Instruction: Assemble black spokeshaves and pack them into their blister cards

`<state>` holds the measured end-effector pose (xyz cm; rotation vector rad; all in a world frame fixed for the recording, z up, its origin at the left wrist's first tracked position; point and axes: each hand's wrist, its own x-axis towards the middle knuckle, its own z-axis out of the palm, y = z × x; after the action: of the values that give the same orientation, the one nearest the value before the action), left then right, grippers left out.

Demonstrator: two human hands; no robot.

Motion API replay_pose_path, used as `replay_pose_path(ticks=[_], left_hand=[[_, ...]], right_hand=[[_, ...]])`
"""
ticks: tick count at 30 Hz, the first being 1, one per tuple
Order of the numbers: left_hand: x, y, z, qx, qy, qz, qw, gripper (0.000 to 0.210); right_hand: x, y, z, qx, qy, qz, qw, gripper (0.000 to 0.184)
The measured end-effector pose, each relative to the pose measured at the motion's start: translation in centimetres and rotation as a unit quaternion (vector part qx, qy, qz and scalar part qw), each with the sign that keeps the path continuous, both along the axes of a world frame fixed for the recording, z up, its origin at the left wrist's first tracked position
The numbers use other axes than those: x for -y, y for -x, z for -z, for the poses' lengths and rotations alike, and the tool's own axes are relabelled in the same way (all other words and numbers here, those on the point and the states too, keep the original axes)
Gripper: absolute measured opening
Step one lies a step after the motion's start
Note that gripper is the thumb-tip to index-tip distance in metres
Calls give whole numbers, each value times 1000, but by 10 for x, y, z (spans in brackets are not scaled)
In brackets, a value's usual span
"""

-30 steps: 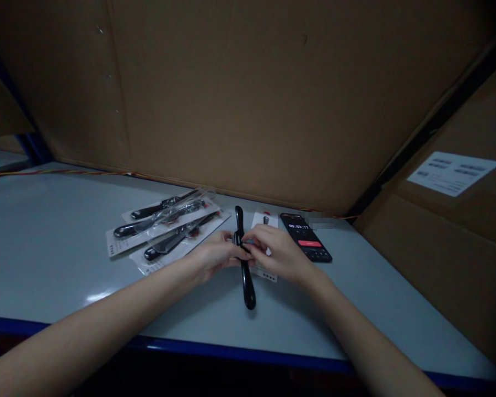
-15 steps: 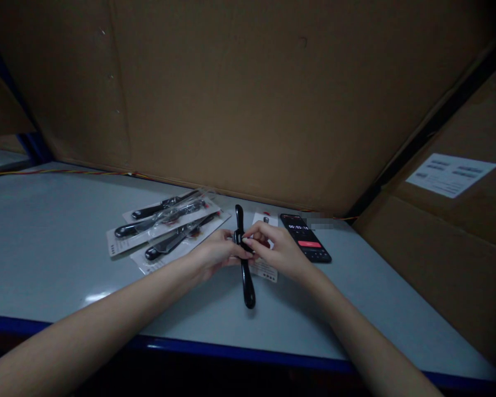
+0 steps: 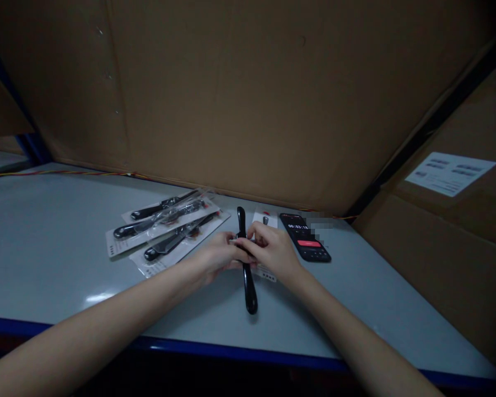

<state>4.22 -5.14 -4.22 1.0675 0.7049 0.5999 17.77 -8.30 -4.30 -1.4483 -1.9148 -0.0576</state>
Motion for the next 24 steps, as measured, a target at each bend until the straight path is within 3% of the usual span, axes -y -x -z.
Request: replay_pose_path(ticks=[7, 12, 15, 19, 24], left_hand=[[2, 0, 0, 4, -2, 21, 1000, 30], [0, 0, -1, 7, 21, 2, 1000, 33], [-3, 1, 0, 19, 27, 1, 999, 32], [-7, 2, 0, 28, 21, -5, 999, 32], [-5, 3, -4, 2, 17, 4, 1000, 30]], right_hand=[[2, 2, -2, 30, 35, -23, 999, 17], [0, -5, -5, -73, 91, -91, 989, 30], [-1, -13, -9, -109, 109, -108, 982, 27], [1, -23, -16, -60, 129, -135, 981, 21], [2, -28, -20, 30, 100, -166, 981, 22]])
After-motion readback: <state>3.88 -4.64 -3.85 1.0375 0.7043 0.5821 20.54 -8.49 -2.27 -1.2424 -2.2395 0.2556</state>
